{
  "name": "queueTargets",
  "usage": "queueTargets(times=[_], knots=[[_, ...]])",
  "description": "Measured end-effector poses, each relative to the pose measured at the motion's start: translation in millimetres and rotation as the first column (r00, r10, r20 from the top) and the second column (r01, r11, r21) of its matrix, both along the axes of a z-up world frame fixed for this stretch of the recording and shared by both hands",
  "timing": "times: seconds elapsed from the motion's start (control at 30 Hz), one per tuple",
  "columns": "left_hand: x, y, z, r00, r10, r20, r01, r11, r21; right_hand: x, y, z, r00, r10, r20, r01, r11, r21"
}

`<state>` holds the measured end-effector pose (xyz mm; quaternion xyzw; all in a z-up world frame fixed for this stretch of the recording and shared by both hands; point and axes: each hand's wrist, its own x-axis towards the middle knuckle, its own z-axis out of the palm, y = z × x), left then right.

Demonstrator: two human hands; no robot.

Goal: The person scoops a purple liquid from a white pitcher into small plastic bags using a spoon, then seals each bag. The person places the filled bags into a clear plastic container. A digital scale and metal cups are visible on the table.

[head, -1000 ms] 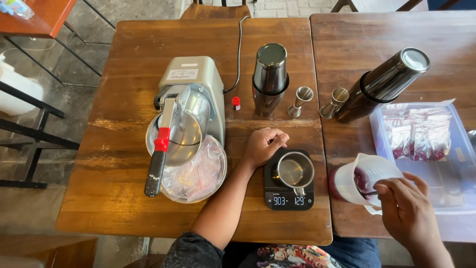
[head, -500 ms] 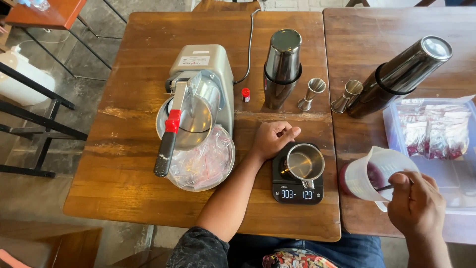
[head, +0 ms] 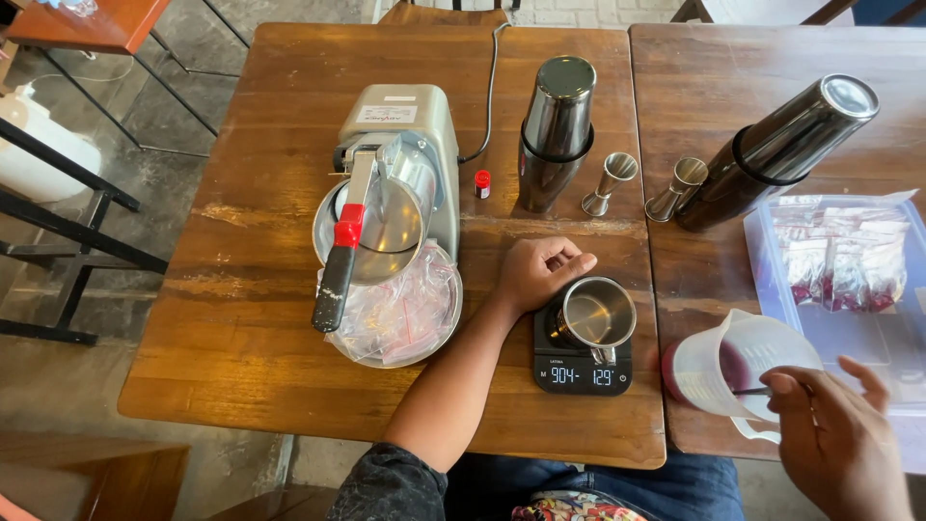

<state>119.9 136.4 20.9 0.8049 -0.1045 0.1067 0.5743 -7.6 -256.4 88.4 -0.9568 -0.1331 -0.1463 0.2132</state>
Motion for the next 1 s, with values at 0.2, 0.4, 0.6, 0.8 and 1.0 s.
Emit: queueTargets(times=[0.2, 0.4, 0.6, 0.8, 1.0], knots=[[6, 4, -1, 0.99, -0.141, -0.021, 0.143, 0.986, 0.083, 12, 0, 16, 0.992, 0.019, 0.124, 0.025, 0.938, -0.346], [12, 1, -10, 0.974, -0.222, 0.034, 0.218, 0.97, 0.109, 23, 7, 16, 0.995, 0.068, 0.08, -0.041, 0.954, -0.299], [6, -2, -3, 0.973, -0.218, -0.075, 0.211, 0.974, -0.088, 20, 2, 16, 0.993, 0.071, -0.099, -0.089, 0.979, -0.185], [6, -3, -1, 0.977, -0.205, -0.055, 0.202, 0.978, -0.047, 24, -9, 11, 0.992, 0.123, -0.029, -0.126, 0.96, -0.249], [5, -3, -3, 0.979, -0.203, -0.024, 0.202, 0.979, -0.028, 27, 5, 13, 0.976, 0.142, 0.166, -0.087, 0.95, -0.301]])
